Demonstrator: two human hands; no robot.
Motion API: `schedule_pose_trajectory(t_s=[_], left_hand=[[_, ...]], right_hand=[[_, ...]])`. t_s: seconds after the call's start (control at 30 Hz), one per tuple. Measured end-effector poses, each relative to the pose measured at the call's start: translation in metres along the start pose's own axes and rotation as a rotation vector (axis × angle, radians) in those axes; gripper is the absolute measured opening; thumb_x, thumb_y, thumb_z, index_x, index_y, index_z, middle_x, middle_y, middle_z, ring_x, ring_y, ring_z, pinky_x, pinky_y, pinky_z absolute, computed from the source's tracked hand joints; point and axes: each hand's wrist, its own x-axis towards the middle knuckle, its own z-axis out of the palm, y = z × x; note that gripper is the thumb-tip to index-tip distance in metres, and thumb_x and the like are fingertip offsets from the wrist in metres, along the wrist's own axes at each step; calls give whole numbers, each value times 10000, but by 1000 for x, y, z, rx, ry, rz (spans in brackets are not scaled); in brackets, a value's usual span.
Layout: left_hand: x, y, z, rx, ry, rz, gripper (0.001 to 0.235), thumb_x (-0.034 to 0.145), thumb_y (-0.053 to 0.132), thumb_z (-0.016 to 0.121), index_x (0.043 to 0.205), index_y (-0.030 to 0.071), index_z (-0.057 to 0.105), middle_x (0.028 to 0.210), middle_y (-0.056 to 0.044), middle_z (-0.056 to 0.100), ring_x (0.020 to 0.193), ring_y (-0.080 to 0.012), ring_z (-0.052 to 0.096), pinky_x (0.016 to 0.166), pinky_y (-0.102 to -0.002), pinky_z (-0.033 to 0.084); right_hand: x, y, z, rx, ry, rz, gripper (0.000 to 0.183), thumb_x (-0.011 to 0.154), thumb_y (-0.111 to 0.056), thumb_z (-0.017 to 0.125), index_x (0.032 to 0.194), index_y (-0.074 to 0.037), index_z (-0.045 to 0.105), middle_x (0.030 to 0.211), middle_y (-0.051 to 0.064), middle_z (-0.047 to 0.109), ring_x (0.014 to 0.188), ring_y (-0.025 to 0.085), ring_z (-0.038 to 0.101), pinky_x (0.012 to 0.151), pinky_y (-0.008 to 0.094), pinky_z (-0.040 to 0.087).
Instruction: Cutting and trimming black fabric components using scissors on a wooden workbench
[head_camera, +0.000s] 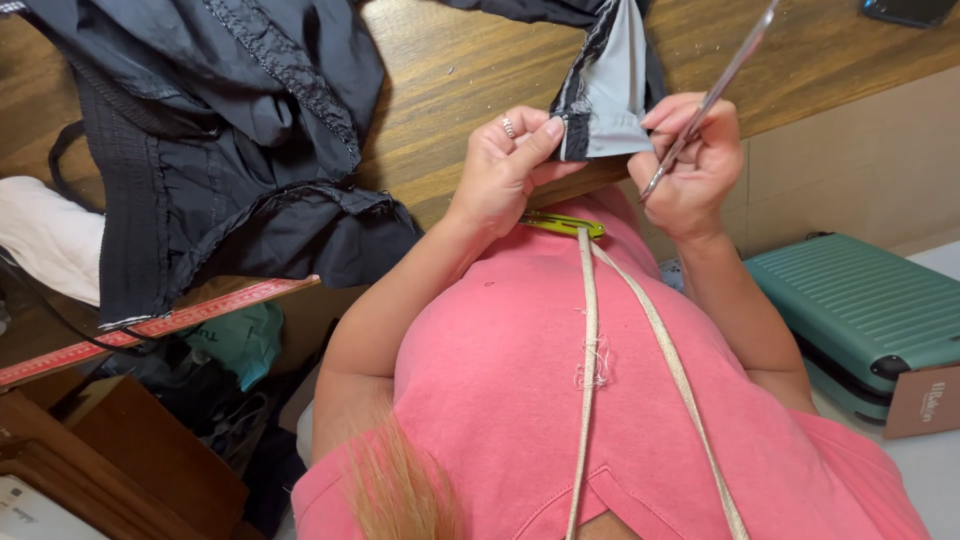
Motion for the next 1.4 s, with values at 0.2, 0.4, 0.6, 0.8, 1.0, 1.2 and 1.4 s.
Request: schedule_pose_trajectory(t_s=[0.2,0.4,0.6,0.8,1.0,1.2,1.4], left_hand=[[1,-6,-4,-100,-19,-94,119,912,120,759,919,60,656,887,-39,681,841,-124,692,775,-322,679],[1,-8,4,20,31,-79,154,936,138,718,986,75,587,756,-55,712,776,-140,730,738,-325,679],[0,-8,10,63,-8,-114,154,959,214,674,973,151,535,679,60,441,660,-21,477,778,-344,657],[-17,-9,21,33,-54,25,149,1002,171,648,1023,88,526,798,-69,694,746,-126,702,752,-348,667],[-22,-16,28,3,-103,128,85,1046,130,573,1051,137,488,762,-1,540,690,-70,549,692,-256,572],[-22,-20,26,-109,-104,73,108,1060,149,587,1072,135,480,901,-77,689,803,-133,674,778,-350,620],[-18,-28,26,-42,-118,150,92,1063,109,551,1097,124,467,816,-42,588,718,-75,565,704,-256,564]], right_hand=[[-23,-7,-22,-32,-47,8,378,811,254,609,1058,0,477,1084,185,549,600,84,339,580,240,285],[-62,-49,-83,-359,-430,-31,452,783,-244,881,990,89,655,853,151,639,591,112,513,623,266,492],[-125,-33,-80,-461,-422,99,411,768,-119,884,1052,82,665,1035,210,688,878,277,652,832,371,515],[-130,-49,-29,-627,-142,157,441,796,-131,965,1076,76,694,1011,162,652,636,144,498,624,274,473],[-122,-54,-11,-768,-48,65,319,805,-64,917,1033,24,712,992,119,657,549,110,455,580,268,457],[-127,-54,5,-816,-10,93,280,828,-63,899,1045,-14,729,974,88,661,549,94,467,601,265,475],[-124,-60,13,-872,32,63,214,823,-24,865,978,-31,717,978,73,681,545,98,498,558,262,472]])
